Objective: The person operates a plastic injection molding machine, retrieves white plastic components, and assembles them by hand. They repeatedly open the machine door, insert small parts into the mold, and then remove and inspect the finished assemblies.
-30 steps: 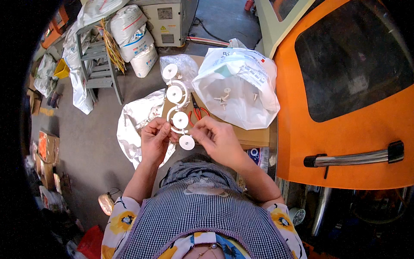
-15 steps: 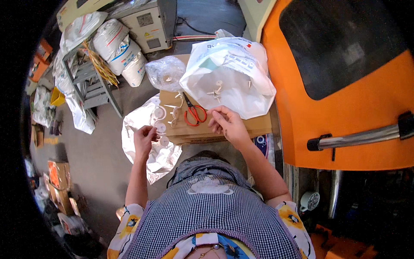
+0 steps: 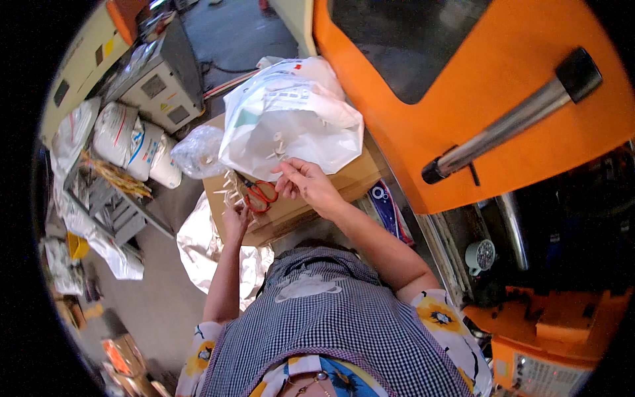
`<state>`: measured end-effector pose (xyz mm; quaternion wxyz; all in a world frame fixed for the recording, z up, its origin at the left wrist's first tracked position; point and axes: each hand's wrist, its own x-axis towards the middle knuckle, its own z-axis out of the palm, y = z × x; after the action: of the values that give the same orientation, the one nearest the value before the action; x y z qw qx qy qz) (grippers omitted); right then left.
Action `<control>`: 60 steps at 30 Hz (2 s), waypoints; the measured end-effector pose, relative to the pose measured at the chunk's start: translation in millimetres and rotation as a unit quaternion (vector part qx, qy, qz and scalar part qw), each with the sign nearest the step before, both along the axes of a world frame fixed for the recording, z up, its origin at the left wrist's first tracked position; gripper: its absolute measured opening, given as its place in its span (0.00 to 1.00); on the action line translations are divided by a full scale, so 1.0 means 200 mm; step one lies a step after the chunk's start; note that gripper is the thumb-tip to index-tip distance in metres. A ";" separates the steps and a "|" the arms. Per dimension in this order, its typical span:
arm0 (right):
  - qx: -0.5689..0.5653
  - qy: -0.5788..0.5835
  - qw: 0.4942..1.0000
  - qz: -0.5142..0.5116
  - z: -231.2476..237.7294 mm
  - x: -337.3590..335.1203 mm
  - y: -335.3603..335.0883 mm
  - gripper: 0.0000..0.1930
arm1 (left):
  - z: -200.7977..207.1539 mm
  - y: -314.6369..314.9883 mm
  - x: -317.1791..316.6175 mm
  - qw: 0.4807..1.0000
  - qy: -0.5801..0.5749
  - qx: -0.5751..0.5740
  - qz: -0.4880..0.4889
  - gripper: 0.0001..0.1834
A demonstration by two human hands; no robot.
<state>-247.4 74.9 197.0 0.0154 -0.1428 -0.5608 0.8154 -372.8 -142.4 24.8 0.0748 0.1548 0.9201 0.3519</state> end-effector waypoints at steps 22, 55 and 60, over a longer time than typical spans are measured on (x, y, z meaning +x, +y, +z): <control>-0.264 0.301 0.811 -0.427 -0.33 0.95 -0.06 0.13 | 0.91 0.86 1.28 0.508 0.238 0.333 -0.758 0.25; 0.573 -0.352 0.612 -0.416 -0.35 2.33 0.77 0.08 | 0.72 1.75 1.83 0.659 -0.383 0.055 -0.645 0.12; 0.557 -0.381 0.610 -0.416 -0.33 2.34 0.76 0.09 | 0.66 1.88 1.92 0.615 -0.582 0.039 -0.531 0.14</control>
<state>220.2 227.0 130.6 0.2145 -0.6222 -0.7425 0.1247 11.5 234.6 157.7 0.7618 0.3817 0.4269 0.3027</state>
